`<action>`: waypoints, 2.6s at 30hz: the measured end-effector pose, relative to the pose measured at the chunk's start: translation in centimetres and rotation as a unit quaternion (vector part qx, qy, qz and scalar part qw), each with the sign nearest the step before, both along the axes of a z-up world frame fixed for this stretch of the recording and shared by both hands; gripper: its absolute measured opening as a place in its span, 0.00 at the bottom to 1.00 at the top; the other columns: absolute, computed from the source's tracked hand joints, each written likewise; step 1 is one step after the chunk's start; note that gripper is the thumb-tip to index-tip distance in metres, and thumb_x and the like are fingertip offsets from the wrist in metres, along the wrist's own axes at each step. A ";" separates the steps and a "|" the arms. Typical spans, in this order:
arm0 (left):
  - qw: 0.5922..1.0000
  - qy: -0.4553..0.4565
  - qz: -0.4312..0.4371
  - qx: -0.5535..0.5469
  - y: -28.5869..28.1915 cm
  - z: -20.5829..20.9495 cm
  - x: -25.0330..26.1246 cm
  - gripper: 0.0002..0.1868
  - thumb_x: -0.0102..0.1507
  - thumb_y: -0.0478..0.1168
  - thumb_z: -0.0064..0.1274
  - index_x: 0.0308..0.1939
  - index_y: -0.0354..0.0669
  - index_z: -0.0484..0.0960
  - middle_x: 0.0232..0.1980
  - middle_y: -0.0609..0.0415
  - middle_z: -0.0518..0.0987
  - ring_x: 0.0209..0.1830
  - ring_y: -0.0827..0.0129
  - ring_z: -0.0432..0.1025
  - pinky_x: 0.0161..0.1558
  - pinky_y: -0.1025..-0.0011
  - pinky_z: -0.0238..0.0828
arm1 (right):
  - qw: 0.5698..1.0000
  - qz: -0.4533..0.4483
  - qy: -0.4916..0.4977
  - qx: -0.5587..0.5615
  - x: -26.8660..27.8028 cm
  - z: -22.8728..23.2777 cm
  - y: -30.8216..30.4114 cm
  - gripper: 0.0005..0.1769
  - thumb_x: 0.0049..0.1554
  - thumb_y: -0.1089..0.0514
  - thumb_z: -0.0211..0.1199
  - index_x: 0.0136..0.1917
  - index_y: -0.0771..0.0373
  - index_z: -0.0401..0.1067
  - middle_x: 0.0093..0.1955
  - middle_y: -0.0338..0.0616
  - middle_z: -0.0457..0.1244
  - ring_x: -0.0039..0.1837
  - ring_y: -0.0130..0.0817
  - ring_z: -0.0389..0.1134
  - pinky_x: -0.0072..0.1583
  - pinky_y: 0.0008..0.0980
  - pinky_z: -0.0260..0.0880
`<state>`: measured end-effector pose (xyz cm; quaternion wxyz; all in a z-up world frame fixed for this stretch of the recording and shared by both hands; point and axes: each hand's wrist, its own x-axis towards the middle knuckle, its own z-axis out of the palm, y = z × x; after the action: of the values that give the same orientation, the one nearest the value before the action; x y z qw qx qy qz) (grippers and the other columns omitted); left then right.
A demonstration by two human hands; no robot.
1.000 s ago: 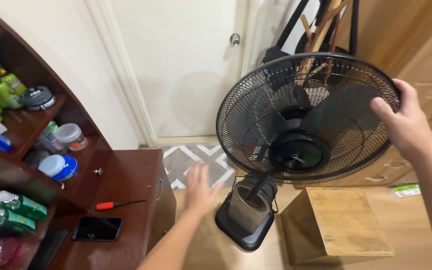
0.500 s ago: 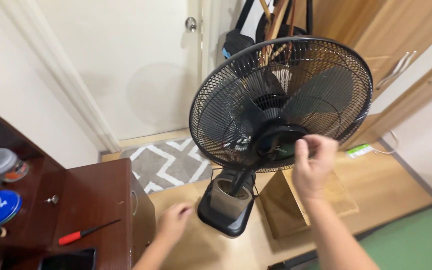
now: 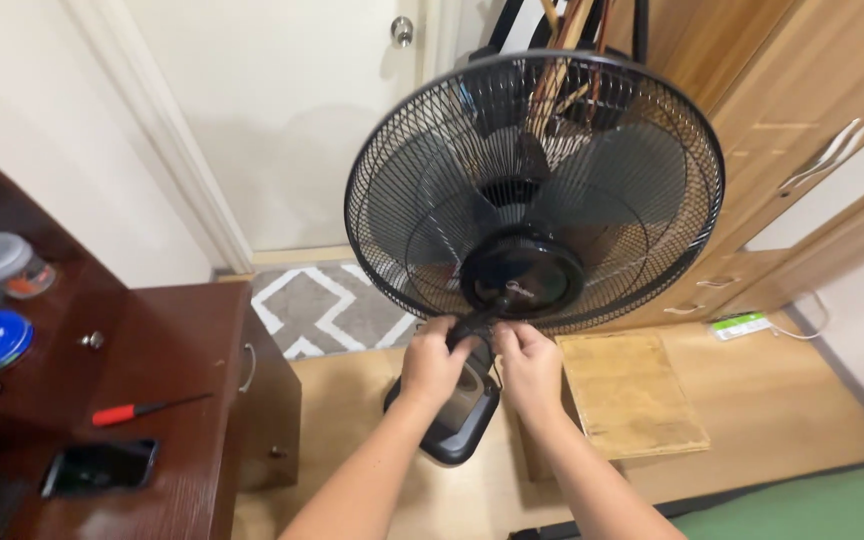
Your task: The person disassembles a standing electric fan by removing the front grille, fan blades, and rear grille, then detaches the motor head from the stand. They place the removed parts on a nearby surface.
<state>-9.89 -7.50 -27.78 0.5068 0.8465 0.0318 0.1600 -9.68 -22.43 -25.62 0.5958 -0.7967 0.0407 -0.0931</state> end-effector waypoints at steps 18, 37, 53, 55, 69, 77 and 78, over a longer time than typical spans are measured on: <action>0.998 0.064 0.004 0.006 -3.0 0.4 -0.2 0.15 0.64 0.39 0.53 0.45 0.27 0.72 0.47 0.29 0.76 0.48 0.37 0.73 0.48 0.49 0.70 | 0.951 -0.091 0.103 -0.278 -0.7 7.3 4.6 0.35 0.50 0.29 0.66 0.31 0.66 0.79 0.29 0.53 0.69 0.37 0.50 0.72 0.47 0.43 0.72; 0.767 0.275 0.076 -0.575 -2.0 0.6 1.8 0.23 0.70 0.53 0.43 0.46 0.35 0.80 0.43 0.42 0.85 0.32 0.49 0.66 0.42 0.51 0.58 | 0.986 -0.110 -0.036 -0.120 -1.4 5.2 4.8 0.21 0.53 0.43 0.69 0.34 0.64 0.77 0.26 0.47 0.65 0.30 0.40 0.65 0.39 0.38 0.67; 0.998 0.053 0.012 0.023 -3.0 -2.1 2.0 0.22 0.65 0.51 0.56 0.40 0.32 0.75 0.37 0.36 0.81 0.41 0.40 0.75 0.43 0.50 0.72 | 0.771 0.036 -0.361 -0.524 12.3 27.5 -4.7 0.40 0.67 0.26 0.62 0.74 0.60 0.68 0.62 0.58 0.65 0.65 0.59 0.64 0.62 0.55 0.63; 0.997 0.071 0.018 0.028 -3.2 -2.3 2.4 0.21 0.65 0.51 0.56 0.41 0.33 0.75 0.36 0.37 0.82 0.41 0.40 0.76 0.44 0.51 0.73 | 0.767 0.037 -0.345 -0.539 13.0 27.7 -4.7 0.39 0.67 0.24 0.60 0.70 0.58 0.70 0.58 0.55 0.66 0.62 0.57 0.66 0.60 0.54 0.65; 0.997 0.077 0.000 0.025 -2.0 -2.3 3.0 0.14 0.62 0.46 0.57 0.42 0.38 0.80 0.34 0.40 0.82 0.37 0.44 0.78 0.42 0.53 0.75 | 0.765 0.016 -0.378 -0.522 14.3 27.4 -4.3 0.33 0.65 0.28 0.61 0.60 0.60 0.77 0.57 0.53 0.68 0.57 0.54 0.69 0.56 0.52 0.67; 0.989 0.126 -0.037 -0.068 -1.5 -1.0 2.2 0.13 0.62 0.45 0.58 0.38 0.37 0.82 0.28 0.41 0.81 0.30 0.48 0.78 0.38 0.56 0.75 | 0.783 0.018 -0.353 -0.512 14.2 27.5 -4.4 0.32 0.64 0.28 0.61 0.60 0.58 0.77 0.56 0.52 0.67 0.57 0.53 0.69 0.57 0.51 0.67; 0.993 0.103 -0.016 -0.059 -1.5 -1.0 2.1 0.13 0.62 0.45 0.58 0.39 0.38 0.82 0.30 0.42 0.81 0.32 0.48 0.78 0.39 0.56 0.75 | 0.786 0.017 -0.350 -0.510 14.2 27.5 -4.3 0.32 0.64 0.28 0.61 0.60 0.58 0.77 0.56 0.52 0.67 0.57 0.53 0.69 0.57 0.51 0.67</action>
<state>-7.82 -8.99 -28.79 0.5522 0.8276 0.0792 0.0618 4.51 -26.77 1.86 0.0781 -0.8977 -0.2377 -0.3628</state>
